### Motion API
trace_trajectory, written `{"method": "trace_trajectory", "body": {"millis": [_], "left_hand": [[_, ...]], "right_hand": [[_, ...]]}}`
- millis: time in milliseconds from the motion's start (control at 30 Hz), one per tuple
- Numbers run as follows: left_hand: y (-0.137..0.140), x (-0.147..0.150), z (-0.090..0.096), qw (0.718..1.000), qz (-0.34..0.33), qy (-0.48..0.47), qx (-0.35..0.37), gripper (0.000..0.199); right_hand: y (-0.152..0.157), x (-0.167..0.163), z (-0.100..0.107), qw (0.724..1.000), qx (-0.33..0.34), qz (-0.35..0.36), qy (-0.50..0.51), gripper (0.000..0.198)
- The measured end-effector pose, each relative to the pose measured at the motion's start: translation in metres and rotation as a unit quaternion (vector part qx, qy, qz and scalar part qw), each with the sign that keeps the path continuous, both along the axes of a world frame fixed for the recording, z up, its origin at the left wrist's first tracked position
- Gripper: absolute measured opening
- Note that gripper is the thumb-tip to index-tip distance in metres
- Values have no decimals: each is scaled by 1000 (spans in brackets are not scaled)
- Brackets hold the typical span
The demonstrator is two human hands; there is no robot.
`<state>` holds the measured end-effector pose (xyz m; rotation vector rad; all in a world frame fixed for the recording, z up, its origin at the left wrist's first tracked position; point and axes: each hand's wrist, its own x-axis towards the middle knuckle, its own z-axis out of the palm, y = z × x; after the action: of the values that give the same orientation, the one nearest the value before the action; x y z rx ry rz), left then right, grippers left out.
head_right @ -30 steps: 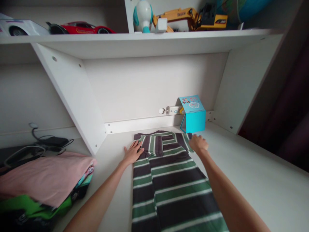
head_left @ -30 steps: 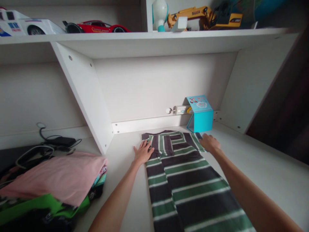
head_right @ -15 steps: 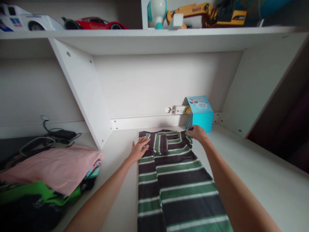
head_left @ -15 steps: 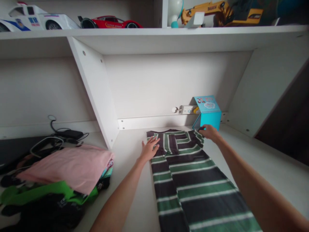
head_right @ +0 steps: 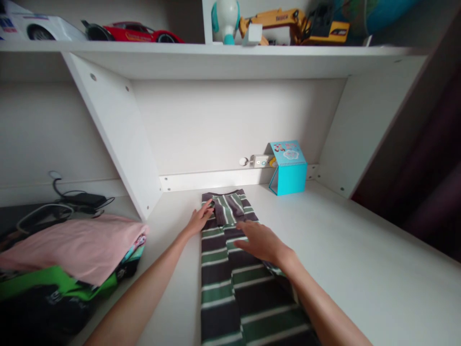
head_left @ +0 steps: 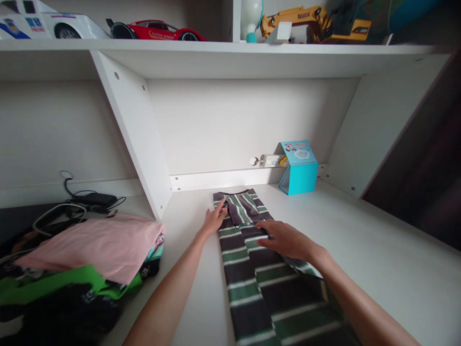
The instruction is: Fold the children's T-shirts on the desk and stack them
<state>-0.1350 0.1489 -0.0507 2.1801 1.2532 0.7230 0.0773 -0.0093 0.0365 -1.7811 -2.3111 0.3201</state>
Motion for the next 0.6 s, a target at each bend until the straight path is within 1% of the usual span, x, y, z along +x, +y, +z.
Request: {"method": "trace_trajectory", "body": {"millis": [67, 100, 133, 167, 233, 267, 300, 367, 433, 467, 533, 600], "left_hand": [[0, 2, 1, 1000, 6, -2, -4, 43], [-1, 3, 1, 1000, 9, -1, -5, 42], [0, 4, 1, 1000, 11, 1, -4, 41], [0, 5, 1, 1000, 12, 3, -2, 41], [0, 6, 0, 1000, 15, 8, 11, 40], [0, 7, -1, 1000, 17, 14, 20, 40], [-1, 7, -2, 999, 18, 23, 32, 39], [-3, 8, -1, 997, 18, 51, 59, 39], [-7, 12, 4, 992, 23, 79, 92, 38], [-9, 15, 8, 989, 29, 91, 109, 38], [-14, 26, 18, 983, 39, 109, 140, 37], [-17, 44, 29, 979, 28, 132, 151, 37]], "right_hand": [[-41, 42, -15, 999, -13, -39, -15, 46], [-61, 59, -25, 997, -17, -76, -24, 48], [-79, 71, -36, 995, -21, -97, -29, 46], [-96, 79, -47, 994, -19, -105, -28, 43], [-121, 80, -66, 994, 6, -102, -30, 35], [-130, 76, -73, 995, 33, -92, -36, 33], [-136, 70, -78, 993, 74, -80, -48, 32], [-142, 59, -80, 977, 189, -48, -87, 26], [-143, 51, -74, 947, 297, -17, -118, 18], [-143, 48, -68, 935, 333, -11, -124, 18], [-142, 45, -56, 928, 356, -13, -113, 20], [-142, 43, -49, 936, 340, -14, -85, 18]]}}
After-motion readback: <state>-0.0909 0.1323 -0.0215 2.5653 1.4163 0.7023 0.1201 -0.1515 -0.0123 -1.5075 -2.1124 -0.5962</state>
